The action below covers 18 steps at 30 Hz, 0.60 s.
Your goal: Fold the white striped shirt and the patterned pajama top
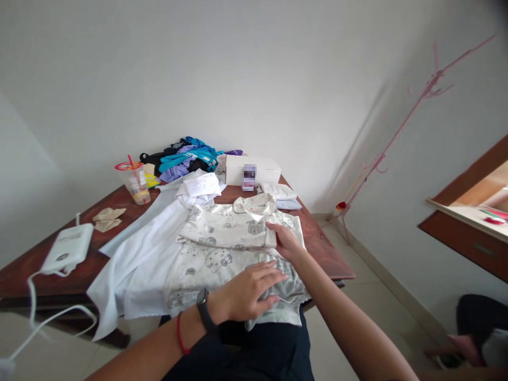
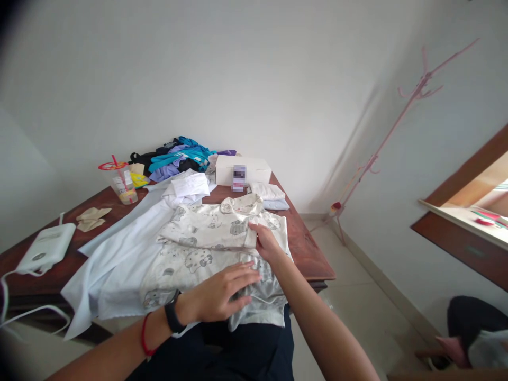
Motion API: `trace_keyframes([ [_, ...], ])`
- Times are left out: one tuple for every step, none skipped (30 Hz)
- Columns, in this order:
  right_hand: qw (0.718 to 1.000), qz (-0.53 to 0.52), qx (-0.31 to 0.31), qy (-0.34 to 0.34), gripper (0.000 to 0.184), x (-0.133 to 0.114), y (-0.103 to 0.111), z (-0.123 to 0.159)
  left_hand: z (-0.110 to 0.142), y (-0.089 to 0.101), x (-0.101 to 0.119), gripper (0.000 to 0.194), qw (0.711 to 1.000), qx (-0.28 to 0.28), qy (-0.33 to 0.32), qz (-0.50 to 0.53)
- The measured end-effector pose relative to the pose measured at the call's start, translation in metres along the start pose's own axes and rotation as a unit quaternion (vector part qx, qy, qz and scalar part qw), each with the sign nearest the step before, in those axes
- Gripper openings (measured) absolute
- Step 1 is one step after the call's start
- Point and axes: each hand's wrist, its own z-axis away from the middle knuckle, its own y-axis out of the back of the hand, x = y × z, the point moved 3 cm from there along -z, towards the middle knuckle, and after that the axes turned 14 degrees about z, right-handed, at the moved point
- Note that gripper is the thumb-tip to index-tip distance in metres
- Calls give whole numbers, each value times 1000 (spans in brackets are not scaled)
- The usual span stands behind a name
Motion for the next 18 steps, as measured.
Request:
trace_keyframes([
  [1000,-14,9,13,17,-8,-1,-1,5,2,-3,59,1000,-13,12,-2],
  [999,-22,17,29,19,-17,-3,-3,8,5,-8,56,999,-17,27,-11],
  [998,-26,29,42,18,-27,-4,-4,10,8,-14,55,999,-13,42,-25],
  [997,-28,43,54,18,-38,-4,-5,11,11,-22,55,997,-4,57,-43],
  [996,-30,56,64,17,-48,-5,-6,12,15,-31,57,995,10,72,-64],
  [995,-31,68,72,16,-57,-4,-6,12,19,-40,58,992,27,90,-88],
  [993,-34,76,79,15,-65,-3,-6,13,23,-50,59,986,48,113,-113],
  [992,-37,81,86,15,-72,-1,-5,15,26,-59,60,978,69,139,-139],
  [991,-39,83,94,15,-78,1,-4,17,30,-68,61,968,88,166,-166],
  [991,-41,82,101,15,-82,5,-3,20,33,-75,61,956,107,193,-193],
  [990,-43,83,106,16,-85,9,-1,23,36,-81,61,943,124,216,-219],
  [990,-45,86,106,17,-85,15,1,26,39,-86,60,931,139,235,-242],
  [989,-46,92,103,18,-85,21,3,29,43,-89,57,921,151,248,-260],
  [989,-47,99,97,18,-83,29,5,32,46,-91,54,912,162,259,-274],
  [989,-47,105,91,19,-79,36,7,34,50,-93,52,905,169,269,-282],
  [990,-43,109,84,20,-75,43,9,36,55,-95,51,900,173,281,-285],
  [991,-32,108,76,20,-69,50,10,38,59,-97,53,896,176,296,-281],
  [992,-12,105,70,20,-62,57,11,39,63,-99,55,894,181,310,-268],
])
